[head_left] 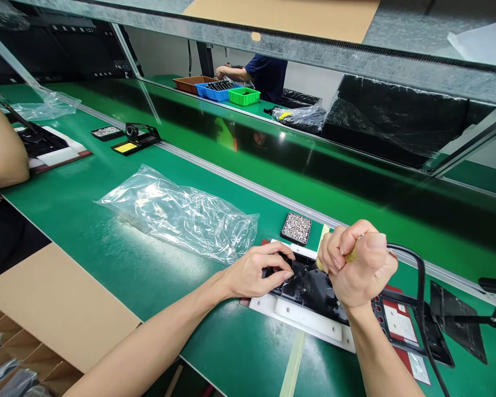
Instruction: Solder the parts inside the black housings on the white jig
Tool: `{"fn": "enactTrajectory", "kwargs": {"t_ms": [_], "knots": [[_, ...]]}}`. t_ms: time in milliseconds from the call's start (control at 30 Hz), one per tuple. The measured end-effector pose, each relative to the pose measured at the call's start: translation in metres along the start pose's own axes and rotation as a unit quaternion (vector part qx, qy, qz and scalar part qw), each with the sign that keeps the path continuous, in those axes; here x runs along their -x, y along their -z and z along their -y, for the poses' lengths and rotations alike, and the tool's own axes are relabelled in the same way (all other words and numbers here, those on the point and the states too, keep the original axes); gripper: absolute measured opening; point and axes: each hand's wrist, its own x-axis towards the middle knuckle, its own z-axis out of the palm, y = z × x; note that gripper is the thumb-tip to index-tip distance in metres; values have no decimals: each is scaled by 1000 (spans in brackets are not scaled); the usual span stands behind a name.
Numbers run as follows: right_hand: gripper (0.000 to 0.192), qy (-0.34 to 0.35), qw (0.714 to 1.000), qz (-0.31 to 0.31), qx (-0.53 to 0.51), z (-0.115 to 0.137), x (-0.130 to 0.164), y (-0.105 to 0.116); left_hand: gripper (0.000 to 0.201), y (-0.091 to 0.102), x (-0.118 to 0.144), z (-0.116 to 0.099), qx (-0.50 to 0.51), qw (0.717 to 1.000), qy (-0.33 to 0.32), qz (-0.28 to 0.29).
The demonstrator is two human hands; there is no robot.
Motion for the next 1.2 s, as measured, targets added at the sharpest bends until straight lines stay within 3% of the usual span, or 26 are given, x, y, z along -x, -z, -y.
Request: {"fn": "enactTrajectory", "kwargs": {"t_ms": [833,1200], "knots": [[50,-5,1000,-3,13,3,0,-1,13,1,0,0,1,1000,-1,1],[45,-39,998,38,-13,5,3,6,14,-1,1,2,2,1000,3,-2]]}}
